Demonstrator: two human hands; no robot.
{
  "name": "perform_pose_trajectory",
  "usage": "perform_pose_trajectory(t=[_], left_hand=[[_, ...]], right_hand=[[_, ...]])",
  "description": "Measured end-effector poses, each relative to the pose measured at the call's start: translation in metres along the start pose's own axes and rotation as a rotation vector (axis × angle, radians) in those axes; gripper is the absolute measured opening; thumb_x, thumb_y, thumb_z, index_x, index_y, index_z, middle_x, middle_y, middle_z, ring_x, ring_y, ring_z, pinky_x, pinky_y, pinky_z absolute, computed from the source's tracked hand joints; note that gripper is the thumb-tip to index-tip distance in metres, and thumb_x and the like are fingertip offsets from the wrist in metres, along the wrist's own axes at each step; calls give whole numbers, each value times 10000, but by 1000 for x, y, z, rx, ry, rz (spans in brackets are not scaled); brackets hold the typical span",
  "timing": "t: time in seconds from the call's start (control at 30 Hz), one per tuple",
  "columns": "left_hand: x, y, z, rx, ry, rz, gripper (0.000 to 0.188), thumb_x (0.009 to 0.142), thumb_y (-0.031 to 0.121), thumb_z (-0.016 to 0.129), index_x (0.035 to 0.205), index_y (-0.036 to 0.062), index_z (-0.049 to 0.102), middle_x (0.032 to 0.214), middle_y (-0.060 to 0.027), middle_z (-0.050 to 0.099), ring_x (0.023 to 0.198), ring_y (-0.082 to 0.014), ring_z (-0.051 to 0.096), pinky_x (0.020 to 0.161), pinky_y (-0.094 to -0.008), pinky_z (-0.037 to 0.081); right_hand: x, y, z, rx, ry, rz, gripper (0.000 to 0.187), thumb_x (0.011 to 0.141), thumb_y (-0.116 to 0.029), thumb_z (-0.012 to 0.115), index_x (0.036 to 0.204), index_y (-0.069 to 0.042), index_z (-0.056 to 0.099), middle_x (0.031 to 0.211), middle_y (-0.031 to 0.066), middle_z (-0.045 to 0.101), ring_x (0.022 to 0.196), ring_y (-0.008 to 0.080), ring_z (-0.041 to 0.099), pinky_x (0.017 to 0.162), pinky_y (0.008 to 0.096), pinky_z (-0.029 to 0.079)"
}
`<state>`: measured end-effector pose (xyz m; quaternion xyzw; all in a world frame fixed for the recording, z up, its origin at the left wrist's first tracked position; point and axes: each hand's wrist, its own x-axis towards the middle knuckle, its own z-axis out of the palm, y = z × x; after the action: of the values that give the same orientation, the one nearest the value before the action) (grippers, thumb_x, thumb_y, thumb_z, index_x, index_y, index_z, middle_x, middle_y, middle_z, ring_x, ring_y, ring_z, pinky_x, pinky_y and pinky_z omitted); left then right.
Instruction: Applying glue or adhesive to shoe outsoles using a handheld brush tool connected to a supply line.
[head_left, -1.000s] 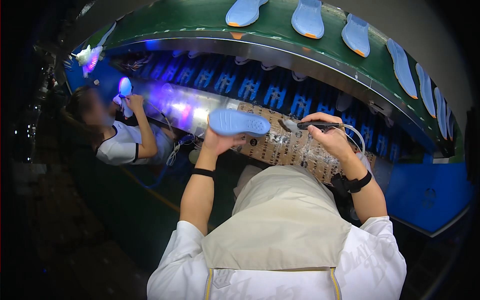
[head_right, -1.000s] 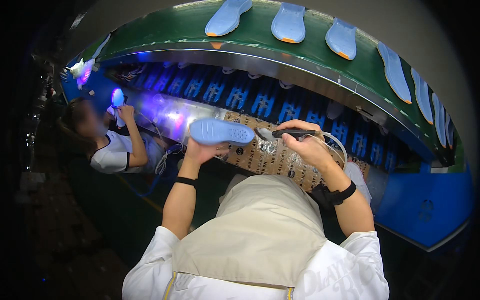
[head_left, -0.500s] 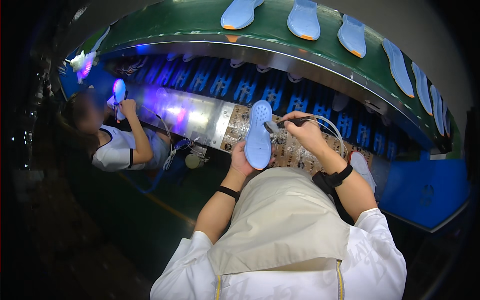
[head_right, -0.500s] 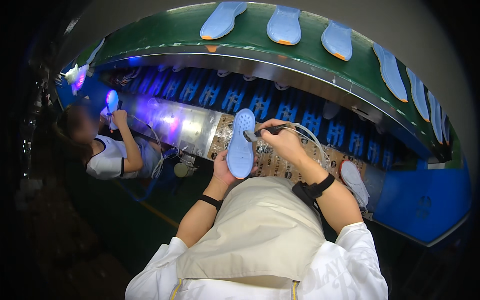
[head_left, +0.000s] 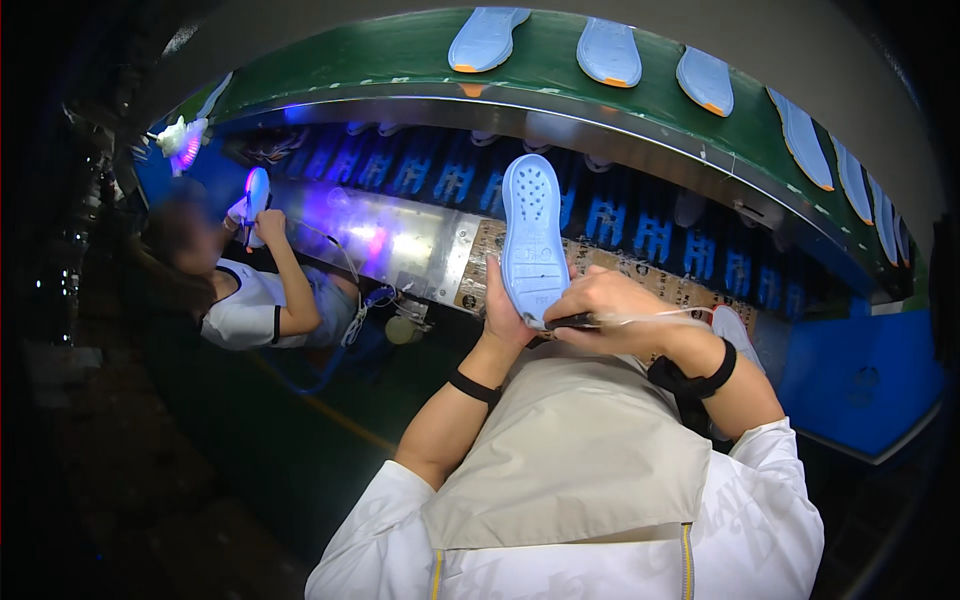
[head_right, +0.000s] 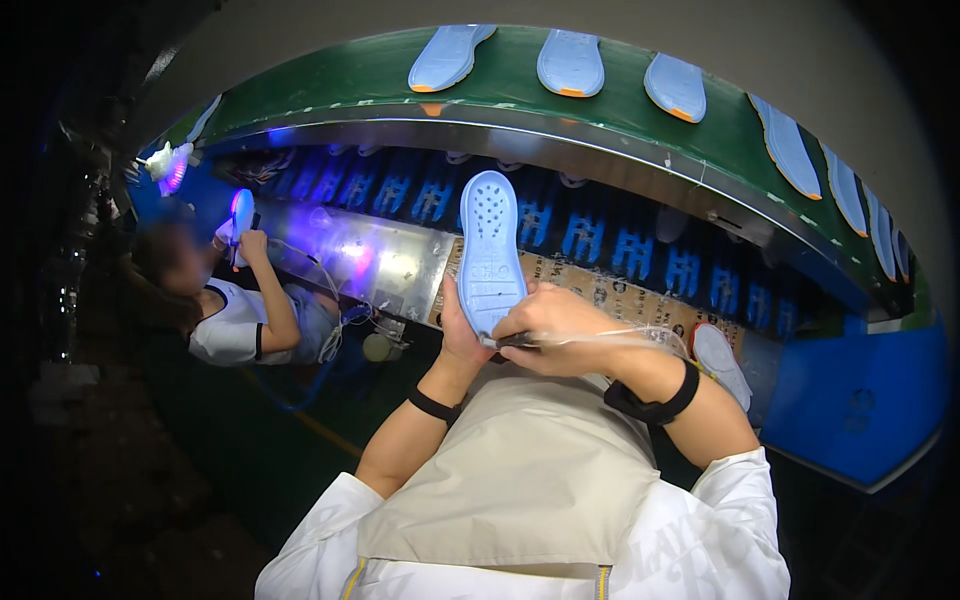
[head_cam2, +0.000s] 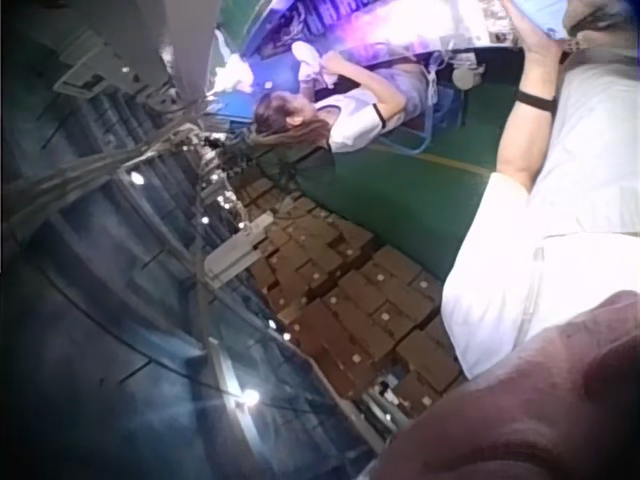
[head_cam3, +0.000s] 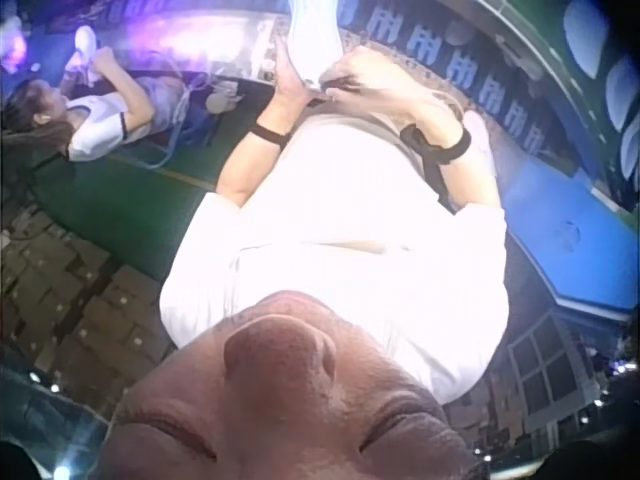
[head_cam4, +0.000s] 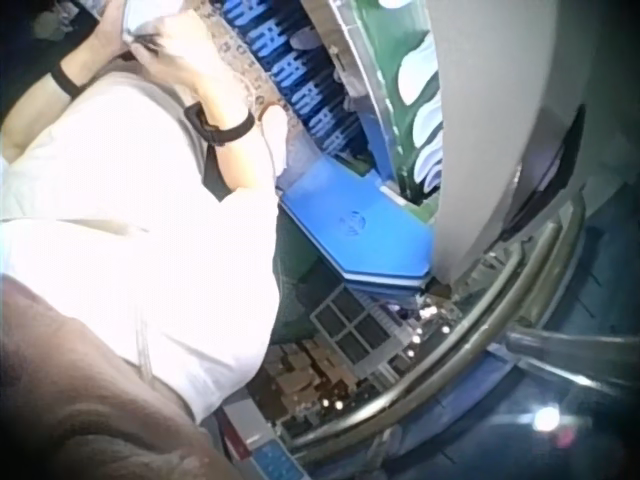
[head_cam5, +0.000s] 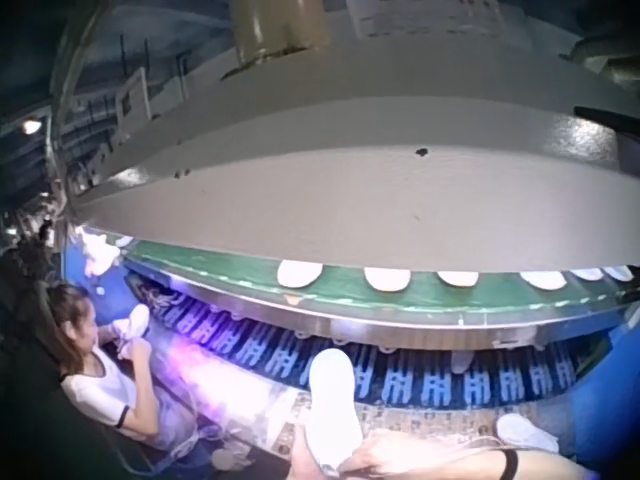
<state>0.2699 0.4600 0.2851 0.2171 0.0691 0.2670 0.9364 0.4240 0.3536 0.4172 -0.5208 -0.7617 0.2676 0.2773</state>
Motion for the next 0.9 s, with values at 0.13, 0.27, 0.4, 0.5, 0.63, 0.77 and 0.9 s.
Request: perform_pose_trajectory(t=[0.13, 0.27, 0.4, 0.5, 0.63, 0.77, 0.9], left_hand=[[3, 1, 28, -76, 298, -1, 780, 1047, 608, 181, 1502, 35, 452, 1317, -196, 632, 1178, -368, 657, 999, -518, 556], [-5, 3, 23, -79, 49, -177, 824, 977, 665, 286, 1459, 32, 498, 1267, -215, 640, 1121, -356, 674, 883, -511, 605], [-16, 4, 48, -76, 61, -229, 826, 952, 682, 326, 1434, 38, 514, 1234, -203, 655, 1110, -356, 680, 872, -501, 610], [-11, 7, 40, -48, 29, -148, 831, 958, 683, 322, 1453, 41, 503, 1239, -204, 654, 1099, -361, 685, 877, -506, 609], [-7, 9, 24, -80, 30, -119, 888, 925, 750, 369, 1485, 71, 488, 1291, -217, 632, 1124, -377, 674, 851, -503, 604], [-6, 12, 34, -78, -24, -148, 860, 942, 732, 340, 1480, 79, 496, 1304, -214, 632, 1139, -380, 672, 898, -521, 590], [-1, 16, 42, -46, 39, -144, 769, 984, 641, 314, 1463, 68, 501, 1268, -179, 662, 1094, -338, 689, 860, -504, 603]], right_hand=[[5, 12, -21, 329, 303, 186, 203, 835, -91, 745, 1031, -56, 787, 917, 104, 768, 795, 211, 711, 752, 370, 564], [27, 30, -34, -106, 827, 182, 193, 819, -103, 733, 1006, -69, 767, 882, 104, 754, 771, 244, 680, 797, 361, 508], [40, 38, -27, -317, 833, -44, 249, 800, -32, 778, 1046, -43, 738, 812, 92, 689, 746, 248, 650, 787, 369, 477], [49, 40, -18, -253, 694, -118, 279, 819, -42, 780, 1097, -51, 754, 814, 81, 690, 783, 245, 637, 797, 372, 479], [46, 35, -22, 126, 548, -188, 253, 858, -82, 749, 1108, -46, 770, 869, 91, 709, 806, 242, 633, 838, 337, 483], [40, 36, -26, -59, 908, 112, 223, 842, -91, 739, 1062, -56, 758, 851, 88, 712, 809, 248, 642, 826, 372, 467], [45, 30, -27, -80, 551, -138, 274, 816, -57, 777, 1090, -47, 773, 808, 74, 679, 773, 247, 591, 807, 371, 429]])
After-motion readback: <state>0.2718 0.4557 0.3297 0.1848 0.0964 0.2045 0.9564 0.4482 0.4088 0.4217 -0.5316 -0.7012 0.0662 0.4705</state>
